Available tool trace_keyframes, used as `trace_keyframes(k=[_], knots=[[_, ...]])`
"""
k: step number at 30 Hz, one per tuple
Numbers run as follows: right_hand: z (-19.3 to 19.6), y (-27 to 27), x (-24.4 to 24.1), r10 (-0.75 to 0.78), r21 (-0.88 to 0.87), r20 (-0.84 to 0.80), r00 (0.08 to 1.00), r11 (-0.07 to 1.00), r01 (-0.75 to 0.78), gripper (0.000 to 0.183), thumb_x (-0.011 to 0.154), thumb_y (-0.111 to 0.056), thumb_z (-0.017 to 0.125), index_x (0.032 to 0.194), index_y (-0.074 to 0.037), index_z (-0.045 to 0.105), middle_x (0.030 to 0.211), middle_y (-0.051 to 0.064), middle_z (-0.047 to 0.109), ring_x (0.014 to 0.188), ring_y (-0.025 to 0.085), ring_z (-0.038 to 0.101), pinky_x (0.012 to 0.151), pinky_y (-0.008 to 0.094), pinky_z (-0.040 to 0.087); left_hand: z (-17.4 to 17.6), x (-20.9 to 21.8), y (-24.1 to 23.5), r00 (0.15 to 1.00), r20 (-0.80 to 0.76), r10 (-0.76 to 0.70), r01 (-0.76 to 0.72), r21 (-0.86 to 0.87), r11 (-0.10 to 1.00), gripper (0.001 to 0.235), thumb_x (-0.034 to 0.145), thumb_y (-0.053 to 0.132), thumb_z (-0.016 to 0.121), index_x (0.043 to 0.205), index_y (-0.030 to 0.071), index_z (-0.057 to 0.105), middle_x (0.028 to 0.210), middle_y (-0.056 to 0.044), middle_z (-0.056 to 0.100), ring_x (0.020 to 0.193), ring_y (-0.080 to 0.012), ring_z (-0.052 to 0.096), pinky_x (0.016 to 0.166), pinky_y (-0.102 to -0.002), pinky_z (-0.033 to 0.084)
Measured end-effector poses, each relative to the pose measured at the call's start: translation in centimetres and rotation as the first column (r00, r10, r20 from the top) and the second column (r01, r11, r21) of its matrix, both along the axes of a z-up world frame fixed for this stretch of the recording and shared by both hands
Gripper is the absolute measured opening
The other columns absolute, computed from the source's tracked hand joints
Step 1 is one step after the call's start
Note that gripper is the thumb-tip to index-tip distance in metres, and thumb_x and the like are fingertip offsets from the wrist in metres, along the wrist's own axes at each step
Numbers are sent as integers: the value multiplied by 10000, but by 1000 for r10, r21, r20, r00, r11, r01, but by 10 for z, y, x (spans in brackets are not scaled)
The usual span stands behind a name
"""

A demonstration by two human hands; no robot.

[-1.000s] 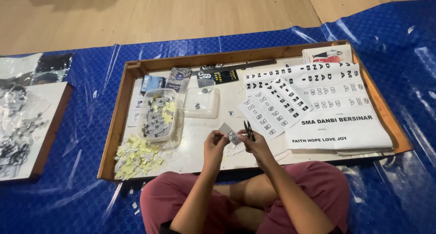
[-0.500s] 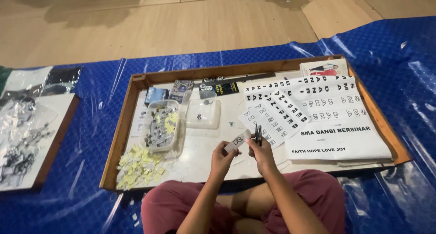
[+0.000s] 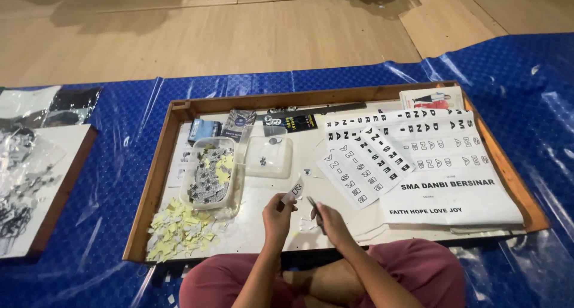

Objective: The person cuts individual printed characters from a sheet of paper with handheld scissors, rotating the sheet as needed to trim each character, then places the cutouts on a table.

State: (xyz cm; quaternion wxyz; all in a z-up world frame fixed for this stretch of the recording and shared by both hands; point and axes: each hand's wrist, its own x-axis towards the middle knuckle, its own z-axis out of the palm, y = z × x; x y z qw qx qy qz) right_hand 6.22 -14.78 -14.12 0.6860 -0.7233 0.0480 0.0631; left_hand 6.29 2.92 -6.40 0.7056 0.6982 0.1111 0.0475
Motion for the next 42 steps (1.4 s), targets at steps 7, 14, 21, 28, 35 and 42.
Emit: trace_keyframes(k=[7,14,21,28,35,42], knots=[[53,20,-18,51,-114,-119,992,991,-65,442,985,-496,522,776,-116,607,607,10,459,542,120,404,552,274,342,14,-8,-2,990,-113,-80,84,26,996,203,915,252,711,849,63,741,700,-79,749,702,-133,698,692,-266,527],[2,9,-5,81,154,33,996,984,-86,474,1078,-371,534,843,25,644,559,32,408,419,104,433,421,234,406,-7,-9,-9,985,-53,-161,160,-27,987,118,909,115,739,958,10,758,698,-139,751,647,-177,702,741,-309,569],[19,12,-9,120,259,7,993,959,-117,433,1082,-318,559,795,6,580,532,-23,302,418,47,281,396,203,290,-2,-12,-5,982,-63,-180,177,-45,983,137,915,117,738,939,-17,752,724,-166,760,646,-193,704,738,-310,565],[18,19,-14,63,324,-34,997,945,-49,441,1075,-323,583,754,-24,536,518,-54,230,404,18,227,375,190,241,-9,-11,-5,980,-70,-185,180,-68,981,133,913,106,745,929,-26,747,731,-167,758,639,-185,700,729,-308,567],[15,22,-15,23,342,-78,997,940,5,441,1067,-310,605,730,-40,518,505,-57,214,396,18,201,362,191,225,-9,-9,-4,972,-99,-211,209,-35,977,135,910,129,752,935,-4,760,682,-145,741,643,-172,688,719,-287,542],[7,26,-14,-38,348,-222,974,930,115,454,1044,-341,644,734,-26,544,497,-57,219,381,26,199,358,207,210,-30,-3,-5,953,-146,-267,275,43,960,139,903,150,753,944,17,761,670,-138,740,642,-173,696,708,-280,541]])
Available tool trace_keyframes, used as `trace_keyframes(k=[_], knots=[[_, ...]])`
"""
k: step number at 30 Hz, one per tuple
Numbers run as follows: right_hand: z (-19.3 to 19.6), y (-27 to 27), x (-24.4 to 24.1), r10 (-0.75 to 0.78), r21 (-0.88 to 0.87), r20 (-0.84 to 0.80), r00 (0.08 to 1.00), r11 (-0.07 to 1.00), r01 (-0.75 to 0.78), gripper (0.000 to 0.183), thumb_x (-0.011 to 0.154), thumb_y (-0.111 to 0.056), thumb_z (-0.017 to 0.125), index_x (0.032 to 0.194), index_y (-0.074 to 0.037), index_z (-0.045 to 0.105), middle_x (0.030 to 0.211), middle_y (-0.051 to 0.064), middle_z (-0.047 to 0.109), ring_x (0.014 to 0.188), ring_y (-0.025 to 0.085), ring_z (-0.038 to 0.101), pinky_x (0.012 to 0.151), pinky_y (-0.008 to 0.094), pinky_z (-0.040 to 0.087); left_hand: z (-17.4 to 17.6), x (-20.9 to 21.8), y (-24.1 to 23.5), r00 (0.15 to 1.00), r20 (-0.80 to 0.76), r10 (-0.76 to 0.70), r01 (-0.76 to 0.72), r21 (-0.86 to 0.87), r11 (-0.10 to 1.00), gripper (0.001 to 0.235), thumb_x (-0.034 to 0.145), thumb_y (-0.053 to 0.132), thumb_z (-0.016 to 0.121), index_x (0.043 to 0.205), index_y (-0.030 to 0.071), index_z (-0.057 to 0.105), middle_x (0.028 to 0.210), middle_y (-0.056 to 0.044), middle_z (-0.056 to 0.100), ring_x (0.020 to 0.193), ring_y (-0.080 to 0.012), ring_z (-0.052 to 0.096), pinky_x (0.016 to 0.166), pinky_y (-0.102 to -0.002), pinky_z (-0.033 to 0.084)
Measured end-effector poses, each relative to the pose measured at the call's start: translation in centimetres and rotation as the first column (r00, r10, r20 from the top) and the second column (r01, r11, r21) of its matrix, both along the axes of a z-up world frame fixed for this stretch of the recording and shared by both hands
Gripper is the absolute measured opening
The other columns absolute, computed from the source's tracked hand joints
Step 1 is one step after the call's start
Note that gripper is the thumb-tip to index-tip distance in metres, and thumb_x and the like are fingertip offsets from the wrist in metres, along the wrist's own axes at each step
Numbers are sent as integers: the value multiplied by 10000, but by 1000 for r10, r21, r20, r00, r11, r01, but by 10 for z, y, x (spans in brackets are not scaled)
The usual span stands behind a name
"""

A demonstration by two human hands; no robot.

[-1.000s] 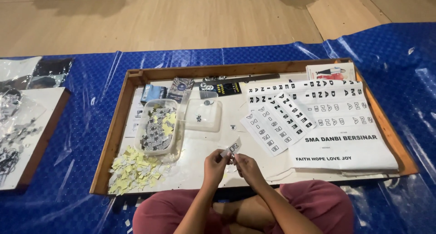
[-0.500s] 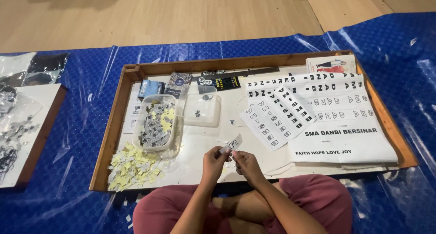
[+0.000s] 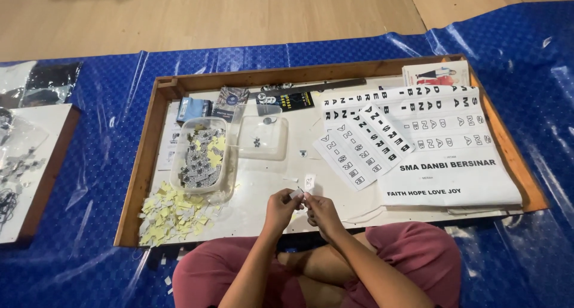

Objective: The person cuts individual printed characters from a sheet of paper with handheld scissors, rotating the sheet as needed to trim each character, then places the cutouts on a table.

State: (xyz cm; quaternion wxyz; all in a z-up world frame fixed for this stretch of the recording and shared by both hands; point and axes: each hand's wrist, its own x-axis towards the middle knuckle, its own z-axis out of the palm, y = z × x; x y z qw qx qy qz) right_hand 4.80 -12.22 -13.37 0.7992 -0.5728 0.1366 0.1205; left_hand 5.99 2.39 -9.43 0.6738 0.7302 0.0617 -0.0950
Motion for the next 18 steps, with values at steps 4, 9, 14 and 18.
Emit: trace_keyframes(k=[4,9,14,18], knots=[[2,0,1,-4,118,-216,976,993,31,405,1043,-338,563,789,-24,533,532,-88,202,376,25,203,350,202,203,-14,7,7,998,24,-57,50,227,973,122,913,148,708,970,46,745,711,-129,759,689,-229,737,724,-320,558],[42,-23,9,-191,148,-270,944,960,237,394,1055,-386,474,820,-73,520,566,-93,193,395,43,242,369,193,223,-16,11,14,981,118,-156,46,637,769,197,959,84,638,1144,28,598,806,-190,753,755,-309,758,727,-392,597],[38,-46,22,-338,237,-188,922,896,377,422,1075,-461,458,832,-119,504,580,-84,194,403,50,236,382,208,222,-88,37,0,945,138,-297,-91,982,167,429,885,345,738,1220,138,568,1063,-67,640,985,-250,634,758,-369,551],[22,-42,26,-366,252,-198,909,877,408,418,1076,-465,437,839,-127,503,593,-92,204,414,54,242,393,212,224,-67,52,-34,927,242,-288,-164,949,268,482,870,458,710,1194,109,639,1230,-90,563,1097,-275,531,844,-396,495]])
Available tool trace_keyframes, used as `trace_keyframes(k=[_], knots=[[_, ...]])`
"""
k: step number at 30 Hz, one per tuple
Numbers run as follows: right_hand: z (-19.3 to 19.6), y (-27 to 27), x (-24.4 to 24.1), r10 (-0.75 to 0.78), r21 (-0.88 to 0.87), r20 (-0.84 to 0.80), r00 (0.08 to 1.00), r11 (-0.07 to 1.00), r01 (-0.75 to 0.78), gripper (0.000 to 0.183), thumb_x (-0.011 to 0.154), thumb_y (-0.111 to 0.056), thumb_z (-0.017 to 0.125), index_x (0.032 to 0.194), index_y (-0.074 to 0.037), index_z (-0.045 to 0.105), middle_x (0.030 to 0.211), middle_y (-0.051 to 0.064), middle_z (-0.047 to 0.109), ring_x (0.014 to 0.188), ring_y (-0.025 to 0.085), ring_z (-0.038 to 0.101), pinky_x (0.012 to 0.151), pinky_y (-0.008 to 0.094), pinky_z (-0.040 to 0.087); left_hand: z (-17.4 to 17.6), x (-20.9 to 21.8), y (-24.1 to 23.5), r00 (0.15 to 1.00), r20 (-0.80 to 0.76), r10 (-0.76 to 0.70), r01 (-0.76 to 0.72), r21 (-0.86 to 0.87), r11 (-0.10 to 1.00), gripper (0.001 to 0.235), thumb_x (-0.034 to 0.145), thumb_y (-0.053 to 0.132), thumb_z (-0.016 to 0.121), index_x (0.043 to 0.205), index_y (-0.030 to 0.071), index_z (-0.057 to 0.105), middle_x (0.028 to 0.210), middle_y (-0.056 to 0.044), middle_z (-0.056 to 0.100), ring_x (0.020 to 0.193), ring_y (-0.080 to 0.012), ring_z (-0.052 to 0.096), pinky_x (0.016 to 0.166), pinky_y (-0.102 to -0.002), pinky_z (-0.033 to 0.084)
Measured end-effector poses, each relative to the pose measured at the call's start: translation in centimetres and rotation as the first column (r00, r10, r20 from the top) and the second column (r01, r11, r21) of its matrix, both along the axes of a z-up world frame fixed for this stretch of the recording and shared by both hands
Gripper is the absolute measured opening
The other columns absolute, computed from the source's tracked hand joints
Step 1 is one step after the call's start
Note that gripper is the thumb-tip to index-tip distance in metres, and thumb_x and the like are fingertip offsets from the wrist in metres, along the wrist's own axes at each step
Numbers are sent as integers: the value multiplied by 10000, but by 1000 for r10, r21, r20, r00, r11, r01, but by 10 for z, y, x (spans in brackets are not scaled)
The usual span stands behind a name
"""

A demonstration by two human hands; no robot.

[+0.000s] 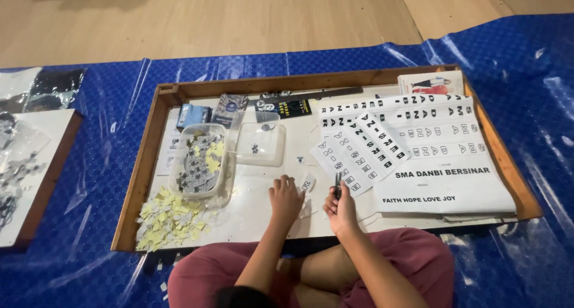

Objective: The person cuts individual printed characters from a sheet of paper with handheld scissors, rotating the sheet as needed to trim each character, then places the cutouts on a table.

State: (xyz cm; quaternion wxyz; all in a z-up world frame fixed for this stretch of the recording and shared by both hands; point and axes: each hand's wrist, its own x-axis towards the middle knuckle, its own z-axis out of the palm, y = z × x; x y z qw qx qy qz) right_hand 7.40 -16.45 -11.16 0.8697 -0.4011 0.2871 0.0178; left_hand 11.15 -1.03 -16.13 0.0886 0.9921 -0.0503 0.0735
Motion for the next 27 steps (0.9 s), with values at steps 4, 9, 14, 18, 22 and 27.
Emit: trace_keyframes(k=[4,9,14,18,22,27], knots=[[-30,-2,12,-25,0,-19,1000,1000,25,441,1061,-507,466,853,-126,540,579,-84,248,398,78,276,373,235,253,-19,38,-27,972,-237,5,-16,-44,999,481,886,515,659,1166,123,655,1239,-54,542,1170,-255,463,934,-401,434],[-21,-4,6,-90,-31,-18,996,996,89,442,1064,-487,469,852,-107,550,564,-71,266,390,82,287,372,240,262,-68,61,-24,985,-172,23,-67,-258,964,317,842,391,698,1014,125,714,1176,-80,591,1143,-316,533,898,-485,494],[2,5,1,-99,-63,-16,995,993,98,369,1071,-379,524,862,-78,569,563,-44,400,443,104,305,427,272,269,-7,50,-6,967,-211,-142,-78,-777,624,140,882,187,597,865,56,646,812,-125,720,735,-278,639,689,-410,455],[9,14,-1,-15,-70,-55,998,997,11,369,985,-374,660,1016,-5,653,581,-52,344,479,100,297,465,269,234,50,20,9,923,-284,-262,-43,-750,660,112,883,187,659,932,87,672,790,-42,709,657,-161,583,645,-313,436],[4,24,-7,152,64,-116,982,987,-146,414,911,-381,795,751,-185,466,581,-43,333,489,103,246,535,299,231,95,-18,25,881,-335,-335,-43,-761,647,59,896,152,673,901,94,679,701,-23,660,602,-117,540,595,-280,423],[-8,32,-16,318,-46,-6,948,947,-318,194,920,-235,762,913,-114,610,607,-32,423,521,77,402,508,234,331,89,-51,43,902,-335,-273,-71,-737,672,96,907,193,676,933,103,692,700,-22,664,638,-117,538,611,-291,415]])
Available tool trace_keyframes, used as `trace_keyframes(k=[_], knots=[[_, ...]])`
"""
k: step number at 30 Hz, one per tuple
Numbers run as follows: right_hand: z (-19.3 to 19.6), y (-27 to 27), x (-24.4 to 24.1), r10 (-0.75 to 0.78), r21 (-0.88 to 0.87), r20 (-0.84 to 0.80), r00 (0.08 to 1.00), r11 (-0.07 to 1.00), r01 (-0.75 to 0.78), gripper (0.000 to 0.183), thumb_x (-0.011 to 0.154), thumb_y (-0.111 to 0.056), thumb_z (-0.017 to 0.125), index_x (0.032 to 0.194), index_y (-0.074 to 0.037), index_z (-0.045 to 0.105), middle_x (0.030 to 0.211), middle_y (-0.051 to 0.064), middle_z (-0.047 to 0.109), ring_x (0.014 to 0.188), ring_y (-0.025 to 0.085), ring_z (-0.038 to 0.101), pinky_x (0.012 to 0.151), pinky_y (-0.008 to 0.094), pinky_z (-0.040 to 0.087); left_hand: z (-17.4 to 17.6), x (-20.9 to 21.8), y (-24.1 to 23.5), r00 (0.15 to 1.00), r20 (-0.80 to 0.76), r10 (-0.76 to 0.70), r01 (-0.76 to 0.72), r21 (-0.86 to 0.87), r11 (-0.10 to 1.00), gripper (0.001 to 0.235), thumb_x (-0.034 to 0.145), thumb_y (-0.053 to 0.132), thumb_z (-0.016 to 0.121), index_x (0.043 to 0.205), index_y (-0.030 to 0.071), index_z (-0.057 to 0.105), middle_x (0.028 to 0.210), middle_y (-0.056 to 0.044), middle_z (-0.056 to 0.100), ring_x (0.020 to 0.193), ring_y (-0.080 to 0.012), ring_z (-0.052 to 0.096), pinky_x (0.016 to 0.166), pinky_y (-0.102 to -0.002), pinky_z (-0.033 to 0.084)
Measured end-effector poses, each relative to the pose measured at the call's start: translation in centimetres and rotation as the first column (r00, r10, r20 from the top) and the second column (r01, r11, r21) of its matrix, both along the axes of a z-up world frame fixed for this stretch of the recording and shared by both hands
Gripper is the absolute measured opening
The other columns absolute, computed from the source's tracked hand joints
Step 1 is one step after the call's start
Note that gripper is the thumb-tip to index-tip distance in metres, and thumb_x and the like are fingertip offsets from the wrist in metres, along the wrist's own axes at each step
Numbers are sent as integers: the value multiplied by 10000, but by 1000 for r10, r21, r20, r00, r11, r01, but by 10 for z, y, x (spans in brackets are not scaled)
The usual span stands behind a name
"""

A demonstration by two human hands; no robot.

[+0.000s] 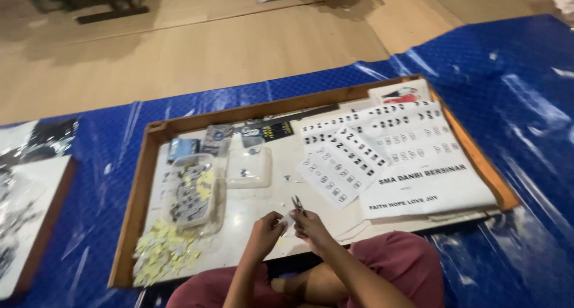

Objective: The person cuts individual printed characters from a sheet of paper with handheld scissors, rotating the sheet as needed to trim each character, then places the cutouts on a table.

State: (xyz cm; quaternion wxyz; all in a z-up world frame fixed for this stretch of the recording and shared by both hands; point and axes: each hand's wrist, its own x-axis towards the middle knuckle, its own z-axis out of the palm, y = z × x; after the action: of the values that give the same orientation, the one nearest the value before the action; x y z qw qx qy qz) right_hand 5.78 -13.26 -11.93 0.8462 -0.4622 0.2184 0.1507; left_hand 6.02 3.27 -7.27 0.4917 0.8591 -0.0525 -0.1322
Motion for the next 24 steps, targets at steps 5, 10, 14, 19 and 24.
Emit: trace_keyframes(k=[5,10,14,19,24], knots=[[-45,-4,10,77,-262,147,986,964,-36,138,904,-171,768,886,-84,662,576,-16,455,450,87,387,407,241,296,-75,4,3,967,80,241,-239,-32,970,169,876,280,711,978,146,727,758,-5,688,688,-139,572,680,-322,458],[-76,-13,24,39,-479,227,973,875,76,234,896,-237,771,824,-86,609,580,-25,416,438,63,421,396,223,376,-87,6,-11,936,101,337,-313,-193,930,320,854,269,749,1088,52,736,943,-246,729,926,-464,689,822,-503,546],[-73,-11,16,13,-469,222,975,878,95,180,898,-224,773,899,-91,651,556,-36,445,401,53,421,363,204,376,-123,12,-12,920,107,376,-353,-186,917,344,861,342,761,1102,97,739,884,-180,708,870,-370,686,793,-472,539],[-54,-5,7,-47,-389,267,963,908,152,157,931,-151,743,965,-18,665,532,-36,366,367,39,360,340,196,329,-124,15,-11,908,59,414,-387,-257,886,223,856,275,766,1037,146,745,799,-90,671,731,-247,649,740,-378,527],[-54,-5,14,-100,-354,271,957,914,196,222,987,-229,673,967,-9,658,551,-38,328,374,36,336,337,196,306,-88,9,-12,877,46,477,-425,-386,819,196,875,190,759,1038,85,729,793,-113,702,650,-212,672,720,-359,544]])
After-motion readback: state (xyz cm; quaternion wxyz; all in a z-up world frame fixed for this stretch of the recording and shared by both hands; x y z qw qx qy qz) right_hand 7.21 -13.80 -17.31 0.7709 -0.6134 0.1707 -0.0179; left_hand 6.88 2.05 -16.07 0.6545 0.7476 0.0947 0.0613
